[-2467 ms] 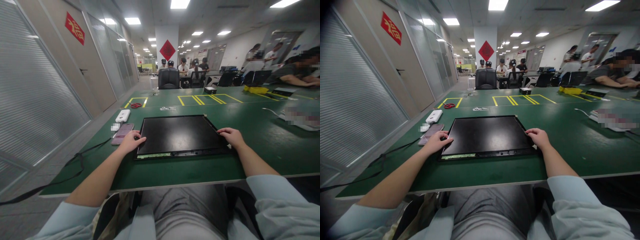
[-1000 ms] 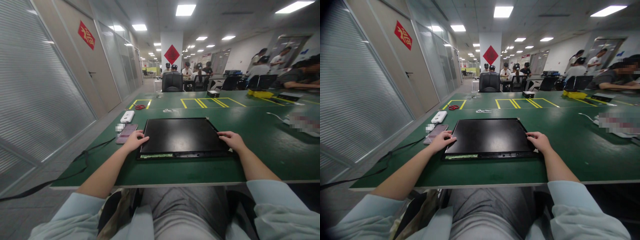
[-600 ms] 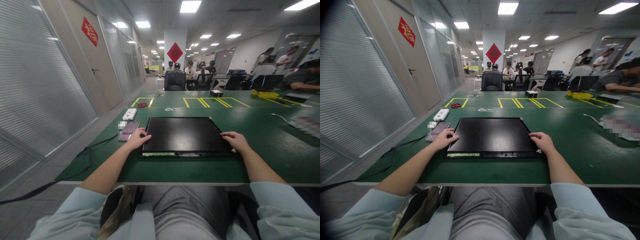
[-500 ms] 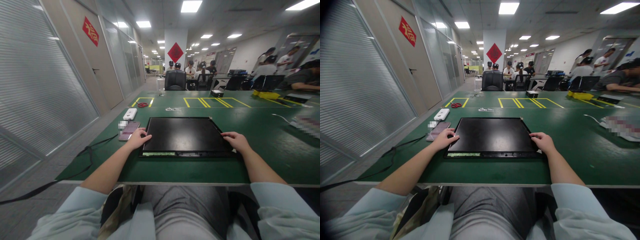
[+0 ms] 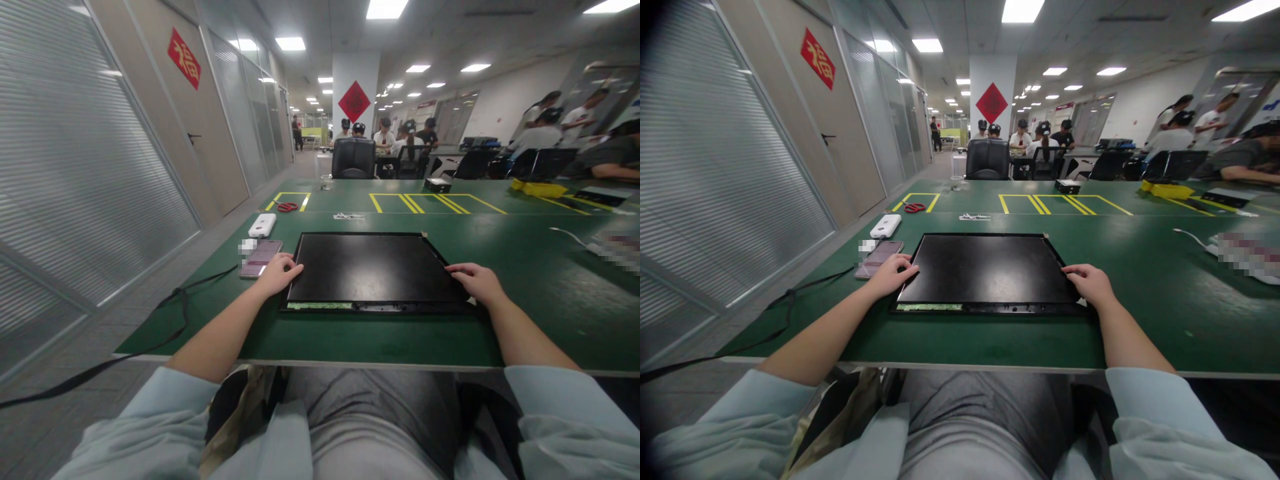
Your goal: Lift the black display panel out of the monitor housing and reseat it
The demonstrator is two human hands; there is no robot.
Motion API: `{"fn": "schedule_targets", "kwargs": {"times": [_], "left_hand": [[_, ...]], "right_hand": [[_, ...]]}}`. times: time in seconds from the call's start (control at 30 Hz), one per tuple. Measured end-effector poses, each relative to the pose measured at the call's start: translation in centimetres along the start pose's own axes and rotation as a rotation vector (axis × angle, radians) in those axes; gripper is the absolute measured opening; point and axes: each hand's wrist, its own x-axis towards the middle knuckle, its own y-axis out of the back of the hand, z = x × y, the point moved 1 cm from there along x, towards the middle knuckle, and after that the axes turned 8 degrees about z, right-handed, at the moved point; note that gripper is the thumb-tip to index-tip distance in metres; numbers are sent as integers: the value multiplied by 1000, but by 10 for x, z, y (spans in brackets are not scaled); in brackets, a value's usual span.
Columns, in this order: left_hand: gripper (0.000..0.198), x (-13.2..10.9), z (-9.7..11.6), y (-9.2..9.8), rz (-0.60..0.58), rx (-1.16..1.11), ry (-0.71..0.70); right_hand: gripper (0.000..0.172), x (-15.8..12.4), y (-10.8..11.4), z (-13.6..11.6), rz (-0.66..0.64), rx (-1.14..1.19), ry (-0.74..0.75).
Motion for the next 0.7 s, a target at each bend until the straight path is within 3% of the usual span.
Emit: {"fn": "schedule_targets", "kwargs": {"times": [0.33, 0.7], "left_hand": [[38, 0, -3, -3, -31, -10, -9], [51, 1, -3, 1, -32, -54, -31]], "right_hand": [[23, 2, 0, 1, 24, 41, 30], [33, 0, 0, 0, 20, 0, 29]]}}
